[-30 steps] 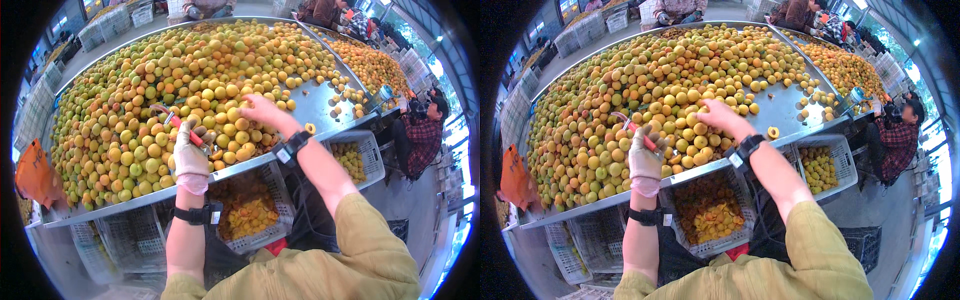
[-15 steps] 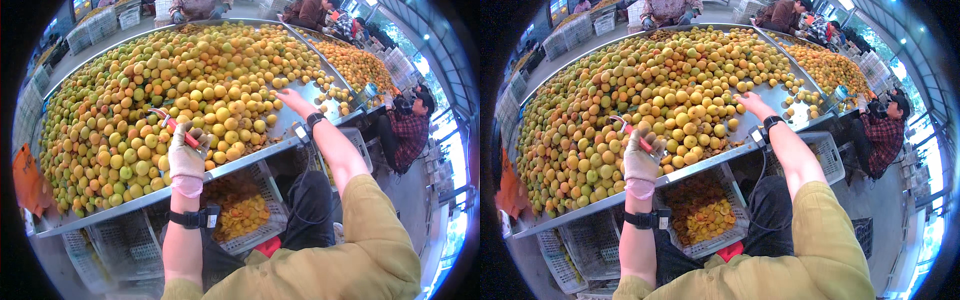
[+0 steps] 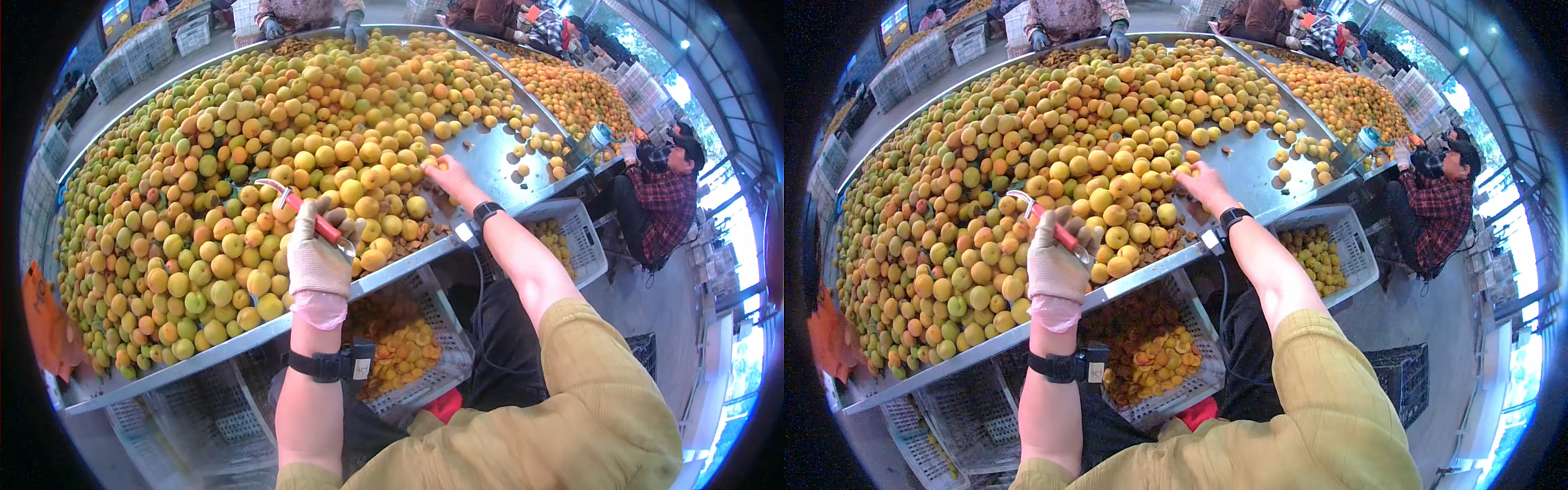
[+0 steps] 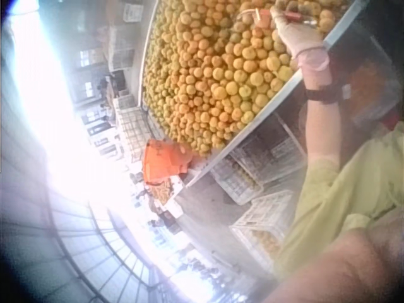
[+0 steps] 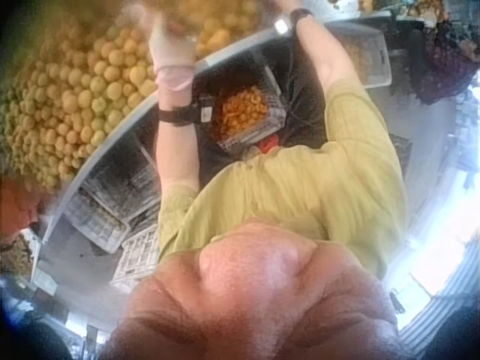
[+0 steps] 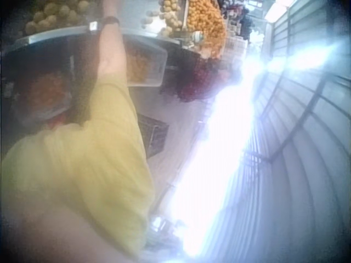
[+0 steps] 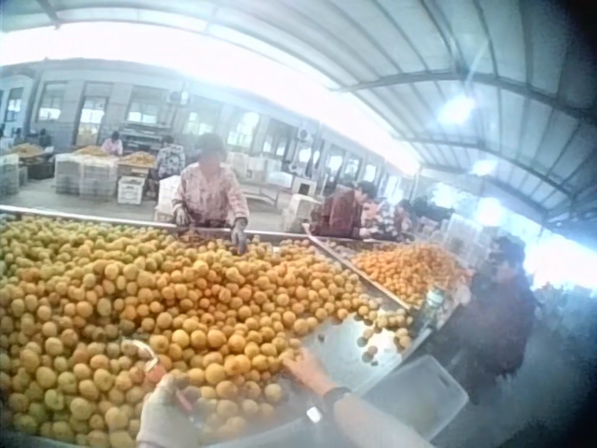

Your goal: The person picks up an apricot from a pile, cuts it in half with a small knife, and removes the pit before dropping the fruit into a crate. This process is repeated with several more apricots.

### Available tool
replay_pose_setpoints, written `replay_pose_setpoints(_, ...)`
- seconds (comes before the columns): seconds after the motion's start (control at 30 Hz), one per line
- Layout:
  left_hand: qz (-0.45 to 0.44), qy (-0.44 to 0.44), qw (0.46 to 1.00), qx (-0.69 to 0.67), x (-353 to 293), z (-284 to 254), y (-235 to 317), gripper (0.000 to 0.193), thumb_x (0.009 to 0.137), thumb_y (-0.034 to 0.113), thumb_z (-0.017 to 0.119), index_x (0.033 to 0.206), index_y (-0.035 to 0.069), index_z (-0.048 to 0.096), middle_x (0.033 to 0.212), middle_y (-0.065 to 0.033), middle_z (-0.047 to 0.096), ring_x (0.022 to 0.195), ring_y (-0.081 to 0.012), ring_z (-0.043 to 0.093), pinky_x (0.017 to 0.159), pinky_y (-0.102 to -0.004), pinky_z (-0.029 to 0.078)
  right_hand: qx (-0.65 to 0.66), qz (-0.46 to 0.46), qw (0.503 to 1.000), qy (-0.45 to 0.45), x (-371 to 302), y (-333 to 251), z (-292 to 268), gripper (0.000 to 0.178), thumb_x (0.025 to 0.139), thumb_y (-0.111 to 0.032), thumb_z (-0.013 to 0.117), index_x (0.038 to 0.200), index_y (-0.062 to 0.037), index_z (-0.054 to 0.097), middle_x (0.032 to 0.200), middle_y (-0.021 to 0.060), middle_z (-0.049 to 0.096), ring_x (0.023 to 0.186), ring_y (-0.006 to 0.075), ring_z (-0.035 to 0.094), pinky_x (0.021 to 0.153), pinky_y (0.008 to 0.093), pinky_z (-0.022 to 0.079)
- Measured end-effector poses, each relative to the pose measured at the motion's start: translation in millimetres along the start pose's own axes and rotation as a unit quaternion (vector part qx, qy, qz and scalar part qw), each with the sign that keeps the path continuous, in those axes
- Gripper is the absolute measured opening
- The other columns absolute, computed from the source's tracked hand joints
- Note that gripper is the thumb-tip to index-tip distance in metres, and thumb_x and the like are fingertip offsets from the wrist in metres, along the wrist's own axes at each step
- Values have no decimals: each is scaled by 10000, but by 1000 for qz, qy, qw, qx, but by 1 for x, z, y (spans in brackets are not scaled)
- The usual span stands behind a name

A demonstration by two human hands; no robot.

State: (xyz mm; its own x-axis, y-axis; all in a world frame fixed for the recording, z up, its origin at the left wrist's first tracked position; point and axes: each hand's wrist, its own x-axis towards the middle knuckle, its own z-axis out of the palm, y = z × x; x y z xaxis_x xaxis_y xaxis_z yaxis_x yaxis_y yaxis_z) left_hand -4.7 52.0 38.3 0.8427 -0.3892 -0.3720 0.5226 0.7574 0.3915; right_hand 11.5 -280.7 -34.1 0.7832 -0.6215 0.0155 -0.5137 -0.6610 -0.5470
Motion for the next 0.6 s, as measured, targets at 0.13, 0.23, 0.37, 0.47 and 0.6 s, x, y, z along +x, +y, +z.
replay_pose_setpoints(0.13,-20,-27,999,-3,-2,5,-11,326,919,340,619,1083,60,590,873,-48,564,750,-205,551,817,-426,508,6,-67,996,51,-1,8,5,604,757,-545,689,1110,-59,629,999,201,682,969,376,641,841,425,512)
replay_pose_setpoints(0.23,-21,-14,1000,0,0,4,-11,318,922,334,614,1075,56,590,866,-46,562,745,-203,545,816,-425,503,66,-74,994,46,1,7,2,603,746,-514,729,1101,-37,631,886,154,688,842,306,670,732,387,532)
replay_pose_setpoints(0.37,-8,-17,1000,-13,7,-4,-7,314,924,332,611,1069,54,591,855,-41,551,733,-207,532,818,-424,502,299,26,951,-78,-6,-34,-16,611,774,-475,743,1138,-6,596,841,54,643,693,120,595,560,262,477)
replay_pose_setpoints(0.47,-13,-27,999,-9,5,2,-8,305,924,326,609,1058,53,595,852,-40,549,729,-212,527,823,-421,506,421,-21,899,-118,-8,-88,-33,635,829,-415,710,1279,-21,496,988,35,601,703,106,554,532,231,424)
replay_pose_setpoints(0.6,-8,-25,1000,-2,10,-5,-3,308,922,326,611,1069,55,597,876,-52,563,747,-221,545,834,-431,509,394,-99,910,-78,-12,-163,5,733,698,-510,774,1158,29,587,1005,137,656,802,202,634,669,310,529)
